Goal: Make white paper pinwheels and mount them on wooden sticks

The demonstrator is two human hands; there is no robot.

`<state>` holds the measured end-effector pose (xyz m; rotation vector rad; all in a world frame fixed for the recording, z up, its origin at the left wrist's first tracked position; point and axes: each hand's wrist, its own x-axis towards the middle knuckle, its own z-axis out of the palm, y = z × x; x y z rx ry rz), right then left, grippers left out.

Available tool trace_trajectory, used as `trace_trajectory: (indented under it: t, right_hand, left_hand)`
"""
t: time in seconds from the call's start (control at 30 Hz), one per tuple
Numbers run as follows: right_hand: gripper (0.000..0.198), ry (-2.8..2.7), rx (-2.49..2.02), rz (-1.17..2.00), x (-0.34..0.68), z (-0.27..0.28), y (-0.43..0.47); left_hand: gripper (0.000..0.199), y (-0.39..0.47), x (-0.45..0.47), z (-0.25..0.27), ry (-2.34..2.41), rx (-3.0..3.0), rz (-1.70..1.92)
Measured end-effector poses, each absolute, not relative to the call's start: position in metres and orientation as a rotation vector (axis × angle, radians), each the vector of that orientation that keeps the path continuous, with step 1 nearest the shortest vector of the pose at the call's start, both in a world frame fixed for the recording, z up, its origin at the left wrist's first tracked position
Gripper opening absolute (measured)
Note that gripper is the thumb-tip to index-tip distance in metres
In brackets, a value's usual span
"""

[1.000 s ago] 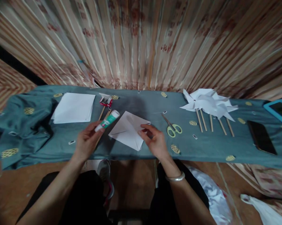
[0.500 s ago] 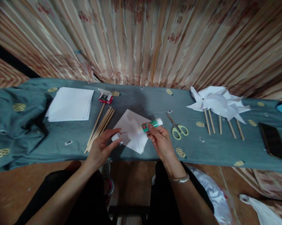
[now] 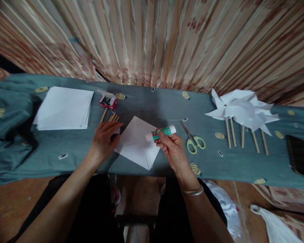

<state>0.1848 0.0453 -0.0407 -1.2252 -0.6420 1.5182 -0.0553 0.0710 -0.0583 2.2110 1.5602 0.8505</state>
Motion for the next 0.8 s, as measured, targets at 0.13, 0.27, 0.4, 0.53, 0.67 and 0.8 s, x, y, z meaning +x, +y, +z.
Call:
trace_trajectory:
  t: [0.13,0.27,0.4,0.53,0.67,0.8]
  right_hand:
    - [0.023,-0.539,-1.191,1.53,0.188,-0.04,0.046]
    - [0.023,-0.433,-1.099,1.587,0.185,-0.04,0.045]
    - [0.024,-0.482,-1.08,1.587,0.184,-0.039,0.041]
    - [0.026,-0.505,-1.156,1.547,0.182,-0.035,0.039]
    - [0.031,-0.647,-1.299,1.49,0.176,-0.032,0.041]
    - [0.032,-0.792,-1.348,1.397,0.17,-0.037,0.044]
  left_hand:
    - [0.036,0.067,-0.046,-0.051,1.522,2.294,0.904]
    - [0.031,0.047,-0.03,-0.049,1.239,2.342,0.843]
    - [0.041,0.025,-0.019,-0.055,1.272,2.426,0.645]
    - [0.05,0.011,-0.019,-0.061,1.3,2.479,0.515]
    - [0.051,0.005,-0.016,-0.062,1.313,2.513,0.47]
    - [0.048,0.001,-0.01,-0.06,1.36,2.535,0.458]
